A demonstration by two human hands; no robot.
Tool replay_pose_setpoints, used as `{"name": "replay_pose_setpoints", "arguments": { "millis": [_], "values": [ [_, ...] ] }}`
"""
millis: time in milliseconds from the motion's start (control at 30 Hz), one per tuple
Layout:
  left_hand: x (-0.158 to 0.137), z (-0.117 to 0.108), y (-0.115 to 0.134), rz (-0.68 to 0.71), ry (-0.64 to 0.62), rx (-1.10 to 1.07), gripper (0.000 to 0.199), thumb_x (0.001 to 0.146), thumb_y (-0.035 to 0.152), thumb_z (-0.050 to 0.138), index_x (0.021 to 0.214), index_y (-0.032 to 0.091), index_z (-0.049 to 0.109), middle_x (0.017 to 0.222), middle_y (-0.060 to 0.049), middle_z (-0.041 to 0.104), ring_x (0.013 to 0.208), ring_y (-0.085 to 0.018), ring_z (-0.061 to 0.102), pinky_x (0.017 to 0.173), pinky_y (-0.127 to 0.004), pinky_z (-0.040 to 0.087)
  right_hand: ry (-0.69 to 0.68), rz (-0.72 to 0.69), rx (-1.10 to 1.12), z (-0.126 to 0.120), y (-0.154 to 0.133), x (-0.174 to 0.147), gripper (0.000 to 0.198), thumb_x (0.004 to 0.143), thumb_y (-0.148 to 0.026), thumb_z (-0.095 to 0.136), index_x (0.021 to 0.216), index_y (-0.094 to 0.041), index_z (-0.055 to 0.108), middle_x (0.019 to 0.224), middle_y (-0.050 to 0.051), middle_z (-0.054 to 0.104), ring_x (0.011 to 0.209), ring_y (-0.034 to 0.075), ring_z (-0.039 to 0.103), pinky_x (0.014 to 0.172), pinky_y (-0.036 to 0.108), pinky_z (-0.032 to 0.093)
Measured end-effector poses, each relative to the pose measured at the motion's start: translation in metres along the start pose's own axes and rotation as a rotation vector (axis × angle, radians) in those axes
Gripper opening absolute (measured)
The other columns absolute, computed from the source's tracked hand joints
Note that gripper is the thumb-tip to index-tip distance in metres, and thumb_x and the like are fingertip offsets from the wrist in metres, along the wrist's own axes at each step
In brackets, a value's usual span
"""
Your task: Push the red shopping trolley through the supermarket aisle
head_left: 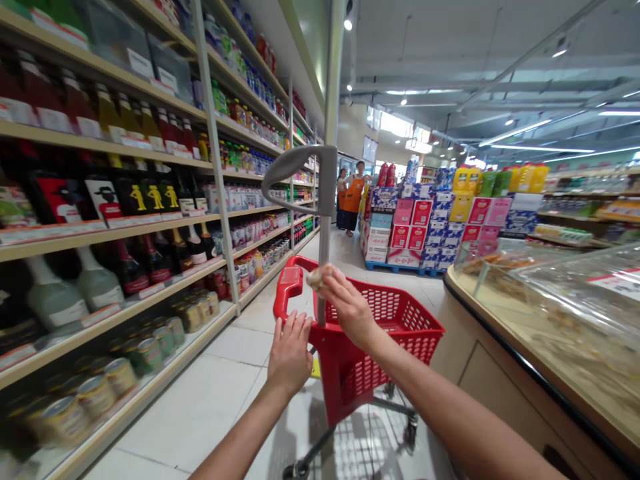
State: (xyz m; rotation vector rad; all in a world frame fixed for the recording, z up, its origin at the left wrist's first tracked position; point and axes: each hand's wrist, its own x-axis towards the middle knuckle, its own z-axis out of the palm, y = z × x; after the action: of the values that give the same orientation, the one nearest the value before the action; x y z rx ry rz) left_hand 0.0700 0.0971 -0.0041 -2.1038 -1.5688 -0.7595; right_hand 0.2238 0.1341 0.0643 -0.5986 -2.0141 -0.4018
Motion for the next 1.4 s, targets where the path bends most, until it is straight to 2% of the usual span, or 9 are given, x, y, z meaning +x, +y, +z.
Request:
{"name": "replay_pose_setpoints", "arguments": {
  "millis": [200,267,400,500,700,867,1067,1267,1400],
  "values": [
    [-0.004,-0.001,-0.003,0.036,-0.015,-0.003,0.056,0.067,0.020,0.044,0.122,0.014,0.042,0.131,-0.005,0.043,0.125,-0.020,0.029,0.106,-0.040,0.014,-0.101,0.169,0.035,0.058,-0.037,-0.160,0.036,0.086,-0.014,0.040,0.117,-0.026,0.051,0.116,0.003,0.056,0.117,0.016,0.041,0.097,0.032,0.040],
    [-0.004,-0.002,-0.003,0.052,-0.030,0.012,0.057,0.066,0.019,0.043,0.123,0.014,0.041,0.131,-0.004,0.042,0.125,-0.020,0.029,0.106,-0.040,0.014,-0.122,0.186,0.056,0.064,-0.043,-0.184,0.034,0.085,-0.015,0.041,0.116,-0.028,0.052,0.112,0.001,0.059,0.113,0.015,0.046,0.093,0.030,0.043],
    [-0.004,-0.001,-0.001,0.061,-0.028,0.022,0.058,0.066,0.018,0.043,0.124,0.014,0.041,0.132,-0.004,0.042,0.125,-0.020,0.028,0.106,-0.040,0.013,0.019,0.239,0.054,0.046,-0.034,-0.150,0.037,0.085,-0.012,0.040,0.118,-0.023,0.050,0.122,0.006,0.051,0.122,0.020,0.034,0.097,0.041,0.039],
    [-0.004,0.000,0.001,0.046,-0.011,0.023,0.058,0.065,0.017,0.043,0.123,0.013,0.041,0.132,-0.005,0.042,0.126,-0.020,0.027,0.107,-0.040,0.012,0.026,0.230,0.035,0.041,-0.024,-0.131,0.038,0.085,-0.010,0.038,0.120,-0.022,0.048,0.126,0.006,0.047,0.125,0.020,0.028,0.100,0.044,0.034],
    [-0.005,0.002,0.003,0.061,-0.013,0.054,0.059,0.065,0.018,0.042,0.124,0.012,0.041,0.132,-0.006,0.041,0.126,-0.021,0.028,0.106,-0.041,0.013,-0.081,0.136,0.017,0.055,-0.033,-0.173,0.030,0.087,-0.017,0.040,0.110,-0.025,0.056,0.110,0.001,0.060,0.115,0.012,0.043,0.096,0.027,0.041],
    [-0.007,0.003,0.005,0.058,0.004,0.100,0.059,0.066,0.018,0.042,0.125,0.012,0.039,0.133,-0.006,0.040,0.127,-0.021,0.025,0.106,-0.041,0.013,-0.026,0.225,-0.028,0.044,-0.032,-0.143,0.035,0.086,-0.011,0.039,0.118,-0.017,0.050,0.126,0.008,0.048,0.126,0.020,0.026,0.101,0.042,0.034],
    [-0.007,0.003,0.003,0.102,-0.021,0.138,0.061,0.066,0.020,0.042,0.126,0.012,0.038,0.135,-0.007,0.037,0.128,-0.022,0.024,0.106,-0.043,0.014,-0.029,0.153,-0.011,0.048,-0.034,-0.171,0.029,0.086,-0.013,0.040,0.108,-0.020,0.058,0.107,0.005,0.062,0.117,0.014,0.041,0.095,0.030,0.042],
    [-0.008,0.007,0.002,0.067,0.005,0.107,0.060,0.066,0.020,0.043,0.126,0.012,0.038,0.134,-0.007,0.038,0.128,-0.022,0.023,0.107,-0.043,0.011,0.021,0.263,0.034,0.040,-0.033,-0.136,0.036,0.085,-0.010,0.039,0.118,-0.020,0.050,0.126,0.007,0.047,0.124,0.020,0.029,0.099,0.041,0.035],
    [-0.008,0.007,0.000,0.089,0.005,0.096,0.061,0.065,0.020,0.043,0.126,0.011,0.038,0.134,-0.007,0.038,0.128,-0.022,0.022,0.107,-0.043,0.010,-0.062,0.218,0.058,0.053,-0.038,-0.168,0.031,0.085,-0.014,0.042,0.110,-0.025,0.056,0.108,0.002,0.062,0.113,0.014,0.046,0.094,0.029,0.042]
  ]
}}
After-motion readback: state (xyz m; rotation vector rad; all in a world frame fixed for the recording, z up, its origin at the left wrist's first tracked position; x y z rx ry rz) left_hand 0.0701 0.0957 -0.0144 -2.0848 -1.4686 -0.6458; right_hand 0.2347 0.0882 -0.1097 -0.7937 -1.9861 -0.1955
